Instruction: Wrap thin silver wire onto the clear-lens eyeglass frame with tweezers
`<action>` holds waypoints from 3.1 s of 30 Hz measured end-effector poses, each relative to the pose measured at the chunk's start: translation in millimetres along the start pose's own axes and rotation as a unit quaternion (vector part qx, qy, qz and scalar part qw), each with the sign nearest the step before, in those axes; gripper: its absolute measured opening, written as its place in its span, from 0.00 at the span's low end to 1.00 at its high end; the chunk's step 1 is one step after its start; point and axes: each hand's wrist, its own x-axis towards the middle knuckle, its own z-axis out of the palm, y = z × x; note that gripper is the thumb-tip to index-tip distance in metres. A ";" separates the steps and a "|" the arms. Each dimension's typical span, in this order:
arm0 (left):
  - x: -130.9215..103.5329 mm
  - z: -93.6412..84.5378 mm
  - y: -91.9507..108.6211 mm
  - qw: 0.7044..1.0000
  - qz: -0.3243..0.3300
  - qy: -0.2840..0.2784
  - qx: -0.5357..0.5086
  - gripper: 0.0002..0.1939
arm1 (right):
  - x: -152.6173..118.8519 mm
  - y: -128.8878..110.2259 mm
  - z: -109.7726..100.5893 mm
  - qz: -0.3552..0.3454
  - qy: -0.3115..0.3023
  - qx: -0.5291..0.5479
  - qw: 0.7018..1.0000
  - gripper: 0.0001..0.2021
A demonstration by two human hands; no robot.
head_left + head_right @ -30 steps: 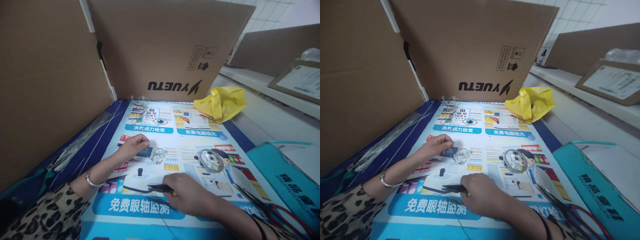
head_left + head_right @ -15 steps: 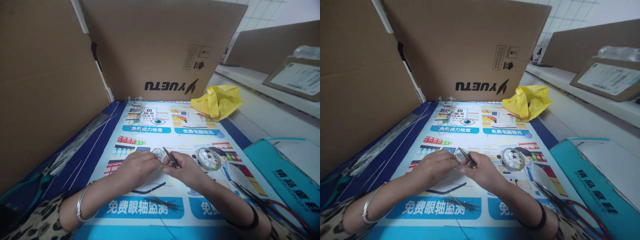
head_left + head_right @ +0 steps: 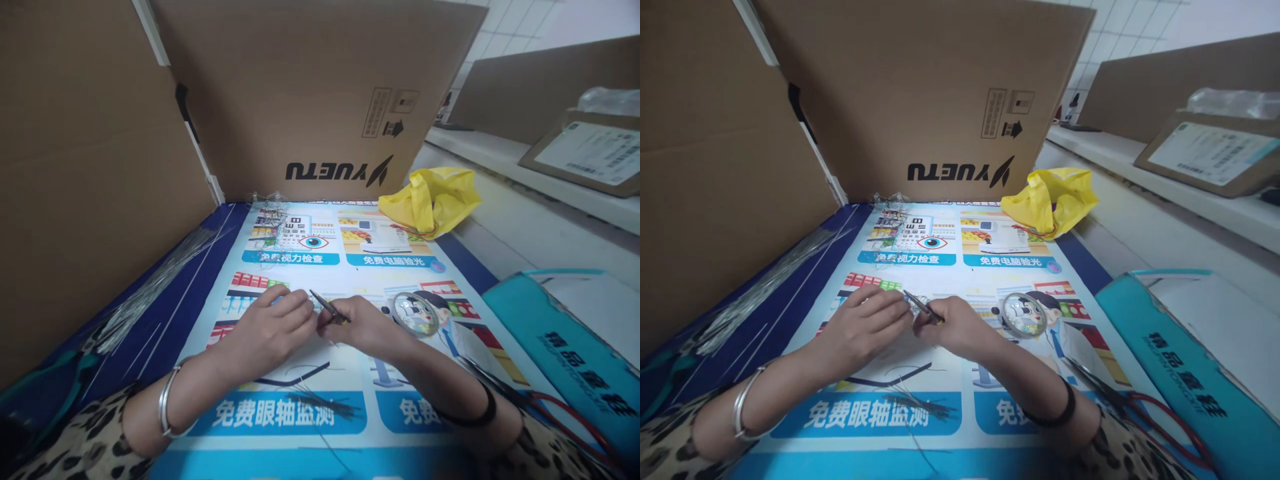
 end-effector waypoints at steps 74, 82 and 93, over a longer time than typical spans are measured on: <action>17.4 12.6 -0.7 0.736 -0.448 0.036 -0.506 0.09 | 13.2 4.7 -1.8 -0.016 0.079 0.114 0.990 0.08; 14.9 17.5 1.2 0.768 -0.418 0.024 -0.486 0.09 | 12.8 9.4 3.4 -0.011 0.087 0.117 0.989 0.09; 12.2 15.0 -13.6 0.556 -0.476 0.082 -0.676 0.09 | 8.6 13.7 -3.1 -0.138 0.219 -0.314 0.914 0.09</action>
